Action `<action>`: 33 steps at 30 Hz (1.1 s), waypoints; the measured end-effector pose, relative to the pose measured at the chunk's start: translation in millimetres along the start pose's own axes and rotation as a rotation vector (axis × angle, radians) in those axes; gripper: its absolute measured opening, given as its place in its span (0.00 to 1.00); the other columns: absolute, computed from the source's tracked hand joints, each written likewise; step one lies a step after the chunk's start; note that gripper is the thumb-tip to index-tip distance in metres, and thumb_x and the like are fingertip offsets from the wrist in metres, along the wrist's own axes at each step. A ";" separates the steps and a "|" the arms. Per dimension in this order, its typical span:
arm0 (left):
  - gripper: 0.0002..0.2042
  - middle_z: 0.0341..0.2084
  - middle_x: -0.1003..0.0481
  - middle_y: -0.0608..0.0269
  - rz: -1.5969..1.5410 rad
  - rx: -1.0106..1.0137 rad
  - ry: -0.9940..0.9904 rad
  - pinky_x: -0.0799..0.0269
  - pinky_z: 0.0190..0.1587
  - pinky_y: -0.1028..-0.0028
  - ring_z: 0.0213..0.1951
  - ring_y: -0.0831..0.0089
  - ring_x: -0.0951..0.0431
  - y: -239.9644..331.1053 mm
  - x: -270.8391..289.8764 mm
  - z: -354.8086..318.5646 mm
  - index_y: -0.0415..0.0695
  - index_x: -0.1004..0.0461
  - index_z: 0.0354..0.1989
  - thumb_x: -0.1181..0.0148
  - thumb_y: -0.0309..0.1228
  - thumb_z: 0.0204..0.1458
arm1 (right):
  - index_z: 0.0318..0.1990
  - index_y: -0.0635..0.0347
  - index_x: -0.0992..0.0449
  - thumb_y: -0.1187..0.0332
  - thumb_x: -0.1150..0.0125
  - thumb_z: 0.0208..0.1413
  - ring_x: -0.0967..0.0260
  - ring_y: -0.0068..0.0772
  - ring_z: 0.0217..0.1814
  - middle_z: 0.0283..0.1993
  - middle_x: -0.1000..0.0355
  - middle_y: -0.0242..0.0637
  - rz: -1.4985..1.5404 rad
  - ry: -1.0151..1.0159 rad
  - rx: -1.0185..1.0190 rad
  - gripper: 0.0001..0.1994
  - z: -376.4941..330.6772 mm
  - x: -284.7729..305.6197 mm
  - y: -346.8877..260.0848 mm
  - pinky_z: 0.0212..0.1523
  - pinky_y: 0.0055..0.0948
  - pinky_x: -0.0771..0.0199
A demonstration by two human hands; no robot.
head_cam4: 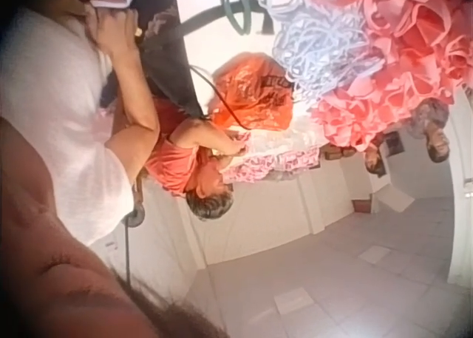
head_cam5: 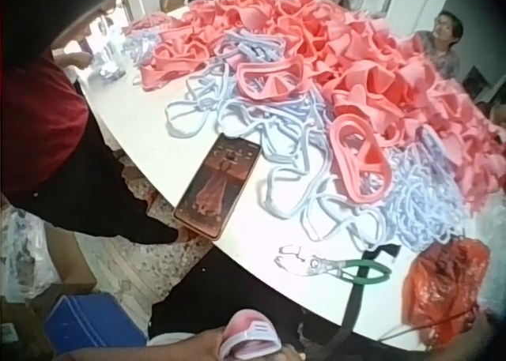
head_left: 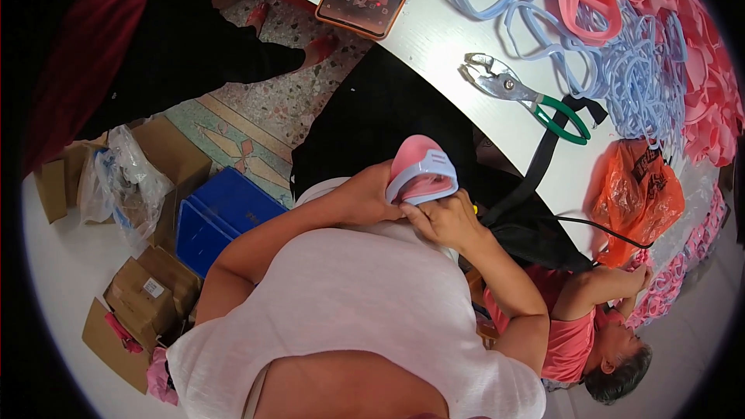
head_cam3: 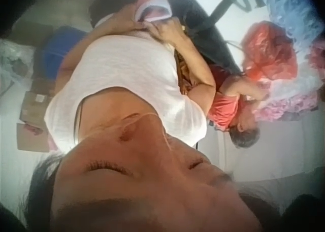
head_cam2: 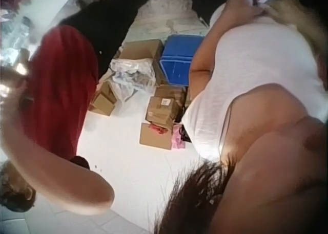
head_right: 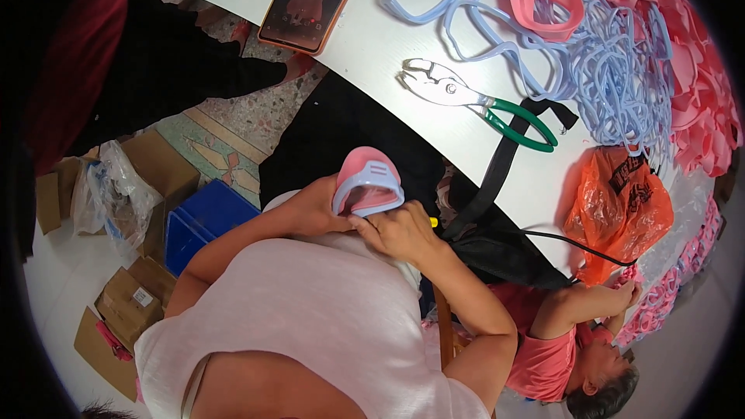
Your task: Assembling and inspecting pink and blue eye masks or goggles at a workshop table.
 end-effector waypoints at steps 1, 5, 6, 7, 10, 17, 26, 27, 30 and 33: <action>0.28 0.47 0.25 0.53 0.006 0.036 -0.011 0.31 0.56 0.68 0.50 0.65 0.24 2.6 2.1 1.7 0.38 0.31 0.54 0.31 0.24 0.41 | 0.22 0.60 0.21 0.56 0.37 0.57 0.30 0.44 0.17 0.16 0.30 0.40 0.032 0.000 -0.045 0.17 1.9 1.3 1.3 0.19 0.38 0.29; 0.35 0.51 0.27 0.51 -0.038 -0.003 0.034 0.33 0.57 0.69 0.52 0.64 0.26 -2.9 4.0 9.5 0.37 0.37 0.59 0.29 0.27 0.39 | 0.26 0.63 0.23 0.57 0.43 0.62 0.29 0.50 0.20 0.19 0.29 0.46 0.114 -0.193 -0.208 0.18 19.3 28.6 -4.5 0.24 0.41 0.28; 0.37 0.51 0.28 0.51 -0.079 -0.082 0.105 0.33 0.58 0.69 0.53 0.64 0.26 -4.2 3.9 10.4 0.36 0.39 0.61 0.29 0.27 0.39 | 0.27 0.64 0.24 0.58 0.43 0.62 0.29 0.51 0.21 0.21 0.29 0.47 0.107 -0.274 -0.262 0.18 21.1 31.4 -5.3 0.25 0.41 0.27; 0.40 0.52 0.29 0.50 -0.082 -0.062 0.108 0.33 0.58 0.68 0.54 0.63 0.27 -5.8 4.7 8.4 0.34 0.42 0.62 0.28 0.28 0.38 | 0.28 0.66 0.26 0.57 0.45 0.64 0.31 0.53 0.20 0.20 0.30 0.48 0.115 -0.232 -0.234 0.19 18.7 28.3 -3.4 0.25 0.43 0.29; 0.41 0.51 0.28 0.48 -0.036 -0.089 0.139 0.32 0.58 0.68 0.53 0.61 0.26 -11.6 1.6 9.5 0.34 0.43 0.62 0.27 0.29 0.38 | 0.29 0.67 0.26 0.55 0.47 0.64 0.30 0.53 0.21 0.22 0.29 0.49 0.030 -0.285 -0.269 0.21 17.4 29.6 -6.7 0.25 0.43 0.29; 0.39 0.53 0.28 0.51 0.190 -0.016 0.015 0.32 0.59 0.68 0.56 0.64 0.27 -7.8 -0.9 14.2 0.37 0.41 0.62 0.28 0.26 0.40 | 0.25 0.65 0.25 0.50 0.49 0.64 0.30 0.52 0.19 0.18 0.30 0.46 -0.075 -0.381 -0.338 0.25 21.7 33.3 -14.5 0.24 0.43 0.29; 0.31 0.49 0.26 0.49 0.132 -0.064 0.008 0.31 0.55 0.69 0.50 0.64 0.24 1.5 -9.2 12.1 0.35 0.35 0.58 0.31 0.25 0.44 | 0.18 0.63 0.25 0.50 0.49 0.64 0.31 0.48 0.17 0.15 0.31 0.44 -0.141 -0.375 -0.181 0.28 15.9 36.1 -3.4 0.22 0.39 0.29; 0.30 0.48 0.25 0.50 0.121 -0.054 -0.011 0.30 0.54 0.69 0.49 0.64 0.24 5.3 -8.8 11.3 0.35 0.34 0.58 0.32 0.24 0.44 | 0.19 0.63 0.24 0.51 0.49 0.64 0.30 0.48 0.17 0.15 0.30 0.43 -0.126 -0.398 -0.174 0.27 15.6 37.3 -2.3 0.23 0.39 0.29; 0.27 0.45 0.24 0.49 0.132 -0.093 -0.032 0.29 0.52 0.67 0.48 0.62 0.23 4.0 -9.0 11.5 0.36 0.32 0.56 0.32 0.25 0.45 | 0.20 0.64 0.23 0.52 0.50 0.65 0.30 0.50 0.18 0.15 0.30 0.45 -0.048 -0.413 -0.168 0.27 11.9 35.3 3.1 0.25 0.41 0.27; 0.25 0.43 0.24 0.48 0.167 -0.095 -0.035 0.29 0.51 0.66 0.46 0.59 0.22 6.8 -8.9 10.3 0.36 0.31 0.54 0.32 0.26 0.46 | 0.21 0.65 0.23 0.52 0.51 0.66 0.29 0.53 0.19 0.15 0.31 0.48 0.054 -0.371 -0.165 0.28 10.6 33.4 4.8 0.26 0.44 0.25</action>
Point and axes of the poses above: each hand's wrist, its own z-axis towards the middle knuckle, its own x-axis out of the back of the hand, y = z × x, the point moved 2 cm from there along z, towards the middle knuckle
